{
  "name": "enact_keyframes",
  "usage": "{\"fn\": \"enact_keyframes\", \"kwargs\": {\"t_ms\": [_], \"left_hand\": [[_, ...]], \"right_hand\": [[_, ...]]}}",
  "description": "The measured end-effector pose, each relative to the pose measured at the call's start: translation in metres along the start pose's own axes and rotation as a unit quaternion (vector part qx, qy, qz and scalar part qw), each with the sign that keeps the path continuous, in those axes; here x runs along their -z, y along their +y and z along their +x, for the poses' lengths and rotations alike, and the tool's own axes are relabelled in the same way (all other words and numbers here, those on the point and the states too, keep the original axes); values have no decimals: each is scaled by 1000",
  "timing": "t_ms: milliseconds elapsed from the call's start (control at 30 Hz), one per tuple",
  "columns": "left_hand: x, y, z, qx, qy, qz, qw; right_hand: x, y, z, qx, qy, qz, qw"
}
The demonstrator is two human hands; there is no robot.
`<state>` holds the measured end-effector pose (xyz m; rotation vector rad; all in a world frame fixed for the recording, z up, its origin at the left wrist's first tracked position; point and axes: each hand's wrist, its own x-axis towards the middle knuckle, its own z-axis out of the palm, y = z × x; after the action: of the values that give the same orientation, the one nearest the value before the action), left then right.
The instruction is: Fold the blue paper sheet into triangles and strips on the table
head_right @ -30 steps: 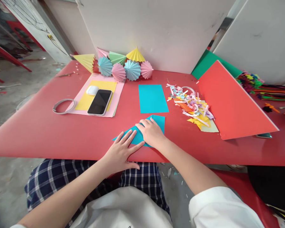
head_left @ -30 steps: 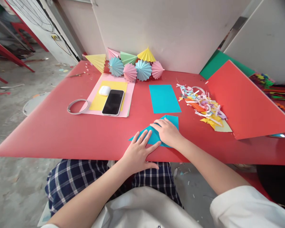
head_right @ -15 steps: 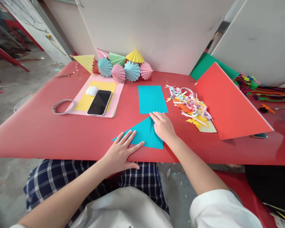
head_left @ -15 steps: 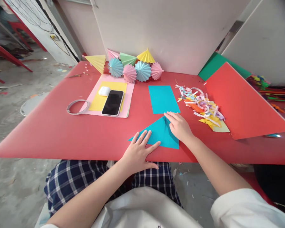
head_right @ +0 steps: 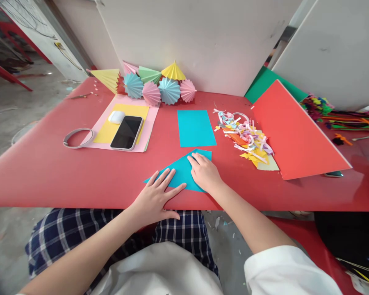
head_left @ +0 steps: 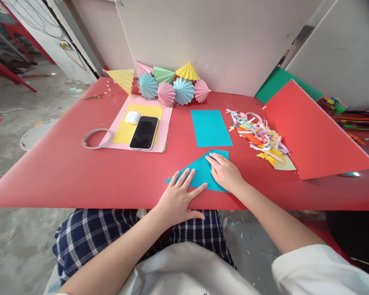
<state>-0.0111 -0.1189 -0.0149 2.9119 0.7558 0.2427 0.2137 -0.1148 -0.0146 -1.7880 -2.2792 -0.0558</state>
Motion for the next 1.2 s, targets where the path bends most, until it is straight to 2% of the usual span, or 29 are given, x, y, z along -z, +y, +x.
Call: {"fn": "enact_keyframes", "kwargs": {"t_ms": [200, 367, 467, 800, 967, 1200], "left_hand": [[-3, -1, -1, 0, 13, -3, 1000], [-4, -1, -1, 2, 3, -8, 1000], [-3, -1, 0, 7, -9, -5, 1000], [-1, 0, 1, 14, -23, -26, 999], [-2, 0, 0, 16, -24, -37, 999], [-2, -1, 0, 16, -22, -38, 999]], "right_hand": [[-5, -6, 4, 3, 22, -3, 1000], [-6, -21, 4, 86, -8, 24, 996], [-6, -24, 5, 107, -22, 47, 993], [-4, -25, 8, 107, -41, 18, 993], [-4, -27, 8, 94, -32, 25, 995], [-4, -13, 11, 62, -15, 37, 997]]}}
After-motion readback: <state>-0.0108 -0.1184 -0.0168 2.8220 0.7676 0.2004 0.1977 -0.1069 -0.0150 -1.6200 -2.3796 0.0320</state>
